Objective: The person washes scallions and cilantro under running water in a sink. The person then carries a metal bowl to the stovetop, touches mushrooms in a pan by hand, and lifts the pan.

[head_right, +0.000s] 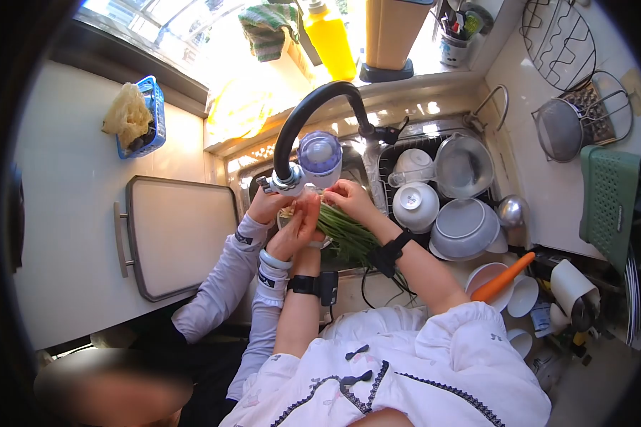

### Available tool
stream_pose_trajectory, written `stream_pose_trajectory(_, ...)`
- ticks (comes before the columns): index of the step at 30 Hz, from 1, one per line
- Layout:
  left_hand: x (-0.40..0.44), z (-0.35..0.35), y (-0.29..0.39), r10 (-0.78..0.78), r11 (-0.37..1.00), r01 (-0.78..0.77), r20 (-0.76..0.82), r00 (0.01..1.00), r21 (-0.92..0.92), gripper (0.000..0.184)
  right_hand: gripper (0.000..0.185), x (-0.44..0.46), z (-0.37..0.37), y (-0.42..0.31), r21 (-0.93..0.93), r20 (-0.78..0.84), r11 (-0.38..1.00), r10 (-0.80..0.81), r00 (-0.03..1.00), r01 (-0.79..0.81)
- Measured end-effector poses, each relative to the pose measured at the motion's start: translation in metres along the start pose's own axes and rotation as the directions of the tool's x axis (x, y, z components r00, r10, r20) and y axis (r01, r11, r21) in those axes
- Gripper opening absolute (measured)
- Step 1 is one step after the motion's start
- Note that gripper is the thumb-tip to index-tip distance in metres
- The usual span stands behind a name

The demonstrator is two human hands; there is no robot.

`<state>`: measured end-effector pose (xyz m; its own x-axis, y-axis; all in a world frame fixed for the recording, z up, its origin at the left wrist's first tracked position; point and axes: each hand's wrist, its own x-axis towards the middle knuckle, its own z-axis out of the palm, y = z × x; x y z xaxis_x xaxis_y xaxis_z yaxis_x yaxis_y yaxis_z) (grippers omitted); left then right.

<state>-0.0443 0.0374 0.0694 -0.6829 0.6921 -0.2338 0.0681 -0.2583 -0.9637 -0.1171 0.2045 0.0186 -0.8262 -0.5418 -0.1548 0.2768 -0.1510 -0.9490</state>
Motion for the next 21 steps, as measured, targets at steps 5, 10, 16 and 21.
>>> stream_pose_trajectory(5, 0.001, 0.005, -0.009, 0.046, 0.993, -0.044, 0.011, 0.999, -0.112, 0.040, 0.012, 0.001, -0.008, 0.009, 0.205, -0.104, 0.974, 0.117, 0.988, -0.094)
stream_pose_trajectory(10, 0.005, 0.013, 0.022, -0.068, 0.875, 0.132, 0.152, 0.986, -0.467, 0.041, 0.010, 0.004, -0.020, 0.012, 0.140, -0.138, 0.990, 0.001, 0.990, 0.018)
stream_pose_trajectory(16, 0.006, 0.034, 0.008, -0.118, 0.990, 0.135, 0.273, 0.955, -0.045, 0.036, 0.028, 0.020, -0.023, -0.003, -0.807, 0.110, 0.559, -0.174, 0.979, 0.190)
stream_pose_trajectory(21, 0.009, 0.032, 0.008, -0.001, 0.647, -0.341, 0.449, 0.894, 0.682, 0.033, 0.021, 0.019, -0.008, -0.014, -0.623, -0.061, 0.781, -0.100, 0.993, 0.040)
